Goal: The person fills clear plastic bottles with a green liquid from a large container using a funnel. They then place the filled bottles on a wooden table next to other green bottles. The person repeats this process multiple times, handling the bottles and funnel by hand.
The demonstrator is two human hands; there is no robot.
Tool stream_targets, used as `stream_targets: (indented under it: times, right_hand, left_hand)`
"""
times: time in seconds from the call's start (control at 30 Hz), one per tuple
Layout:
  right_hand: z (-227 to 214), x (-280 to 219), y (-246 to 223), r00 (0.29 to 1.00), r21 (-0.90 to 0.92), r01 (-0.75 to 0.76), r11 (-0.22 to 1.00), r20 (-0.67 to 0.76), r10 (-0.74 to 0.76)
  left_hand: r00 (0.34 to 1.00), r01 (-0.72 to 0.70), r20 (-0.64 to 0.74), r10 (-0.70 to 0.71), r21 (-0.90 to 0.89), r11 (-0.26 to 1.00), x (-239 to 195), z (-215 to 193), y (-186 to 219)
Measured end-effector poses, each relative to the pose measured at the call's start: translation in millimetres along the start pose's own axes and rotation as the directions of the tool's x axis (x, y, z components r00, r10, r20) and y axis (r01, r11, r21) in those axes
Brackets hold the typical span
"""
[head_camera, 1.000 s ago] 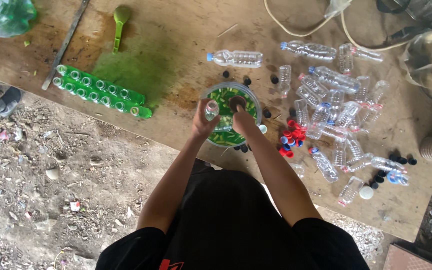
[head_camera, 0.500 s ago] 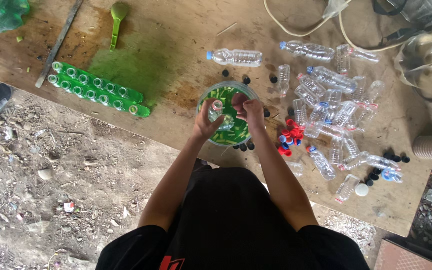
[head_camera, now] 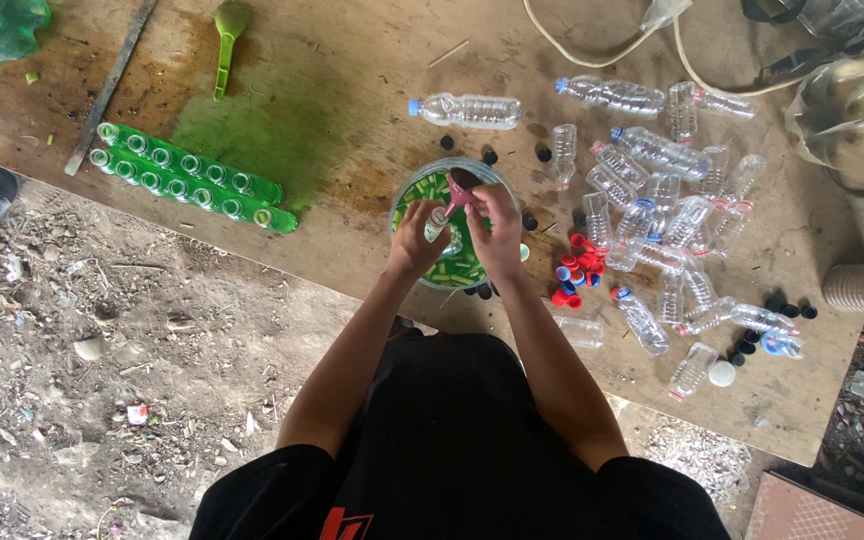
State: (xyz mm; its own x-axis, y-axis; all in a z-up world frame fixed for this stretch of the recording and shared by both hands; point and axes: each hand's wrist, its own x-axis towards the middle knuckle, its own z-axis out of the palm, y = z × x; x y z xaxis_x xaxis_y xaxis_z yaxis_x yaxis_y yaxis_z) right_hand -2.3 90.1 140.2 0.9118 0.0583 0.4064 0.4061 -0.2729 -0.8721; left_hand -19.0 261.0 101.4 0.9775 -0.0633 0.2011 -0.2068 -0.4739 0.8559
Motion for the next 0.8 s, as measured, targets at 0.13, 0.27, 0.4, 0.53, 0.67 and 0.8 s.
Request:
stream_targets:
  times: [0.13, 0.27, 0.4, 0.53, 0.67, 0.8]
  right_hand:
    - [1.7, 6.2, -30.2, 0.983, -0.224, 0.101, 0.969, 0.171, -0.063]
    - [1.7, 5.6, -53.2, 0.954, -0.327, 0.200, 0.923, 0.280, -0.108]
    - [-1.4, 8.6, -64.8, 0.930, -0.406, 0.268, 0.874, 0.347, -0.124]
    - [-1.6, -1.6, -40.1, 0.975, -0.286, 0.147, 0.947, 0.205, -0.090]
    - [7.0, -11.1, 28.4, 0.987, -0.391, -0.160, 0.907, -0.049, 0.152]
    - [22.9, -32.6, 73.8, 0.854, -0.625, 0.133, 0.769, 0.466, 0.232]
  left_hand:
    - [0.998, 0.033, 0.060, -0.035, 0.031, 0.999, 3.7, 5.3, -7.7]
    - [1.000, 0.004, -0.017, -0.005, -0.064, 0.998, -0.8, 10.4, -23.3]
    - [0.986, -0.141, -0.101, 0.132, -0.092, 0.986, -5.4, 19.7, -46.2]
    - [0.976, -0.159, -0.176, 0.131, -0.154, 0.975, -5.6, 28.1, -67.6]
    - [0.955, -0.262, -0.201, 0.220, -0.212, 0.941, -7.3, 21.8, -77.1]
    - [0.977, -0.173, -0.171, 0.129, -0.275, 0.946, -4.1, 16.3, -65.6]
